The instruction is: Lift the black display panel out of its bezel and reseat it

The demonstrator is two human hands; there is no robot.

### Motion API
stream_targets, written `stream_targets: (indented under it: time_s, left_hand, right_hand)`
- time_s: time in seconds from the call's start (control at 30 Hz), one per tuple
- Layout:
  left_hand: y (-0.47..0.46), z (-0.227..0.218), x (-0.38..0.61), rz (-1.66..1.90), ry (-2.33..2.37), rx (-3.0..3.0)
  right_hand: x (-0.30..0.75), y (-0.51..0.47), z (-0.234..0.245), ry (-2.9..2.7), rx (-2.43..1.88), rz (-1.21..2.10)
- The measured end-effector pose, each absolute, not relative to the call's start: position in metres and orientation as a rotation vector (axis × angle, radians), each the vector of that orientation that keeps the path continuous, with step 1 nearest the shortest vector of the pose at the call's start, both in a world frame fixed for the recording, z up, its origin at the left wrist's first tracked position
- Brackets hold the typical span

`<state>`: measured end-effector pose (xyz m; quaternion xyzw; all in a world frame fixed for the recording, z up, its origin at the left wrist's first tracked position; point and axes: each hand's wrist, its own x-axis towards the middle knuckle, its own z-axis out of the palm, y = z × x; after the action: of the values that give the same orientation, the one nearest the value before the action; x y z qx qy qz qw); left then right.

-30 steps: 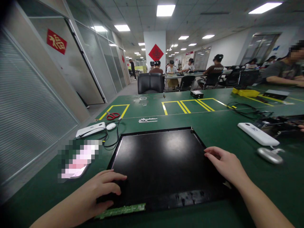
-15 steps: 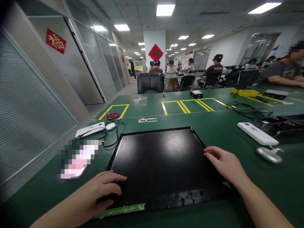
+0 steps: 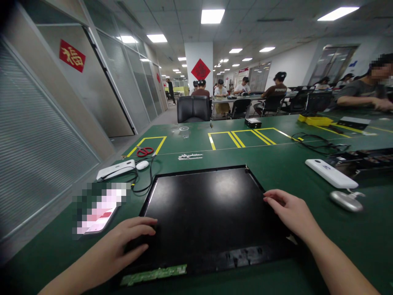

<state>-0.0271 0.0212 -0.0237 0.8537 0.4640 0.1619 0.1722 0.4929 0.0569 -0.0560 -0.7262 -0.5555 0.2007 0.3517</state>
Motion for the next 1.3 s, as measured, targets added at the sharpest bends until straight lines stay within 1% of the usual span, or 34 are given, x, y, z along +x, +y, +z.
stream_targets:
  time_s: [0.1, 0.17, 0.27, 0.37, 0.47, 0.67, 1.0, 1.3]
  left_hand:
    - [0.03, -0.032, -0.035, 0.577, 1.538, 2.454]
    - [0.034, -0.032, -0.038, 0.577, 1.685, 2.471]
    - [0.035, -0.027, -0.036, 0.481, 1.828, 2.455]
    - [0.034, -0.023, -0.032, 0.332, 1.89, 2.432]
    - [0.032, -0.022, -0.03, 0.211, 1.907, 2.437]
    - [0.03, -0.024, -0.025, 0.186, 1.9, 2.404]
    - [0.03, -0.013, -0.01, -0.161, 1.949, 2.337]
    - [0.037, -0.024, -0.017, -0.05, 1.882, 2.338]
  right_hand:
    - [0.493, 0.056, -0.054, -1.414, -1.879, 0.45]
    - [0.492, 0.056, -0.053, -1.421, -1.859, 0.365]
    - [0.493, 0.058, -0.052, -1.477, -1.834, 0.303]
    - [0.496, 0.061, -0.057, -1.558, -1.893, 0.321]
    - [0.5, 0.063, -0.063, -1.624, -1.925, 0.346]
    - [0.505, 0.064, -0.069, -1.703, -1.94, 0.396]
    - [0.51, 0.066, -0.071, -1.817, -1.988, 0.352]
    - [0.505, 0.066, -0.066, -1.86, -2.085, 0.335]
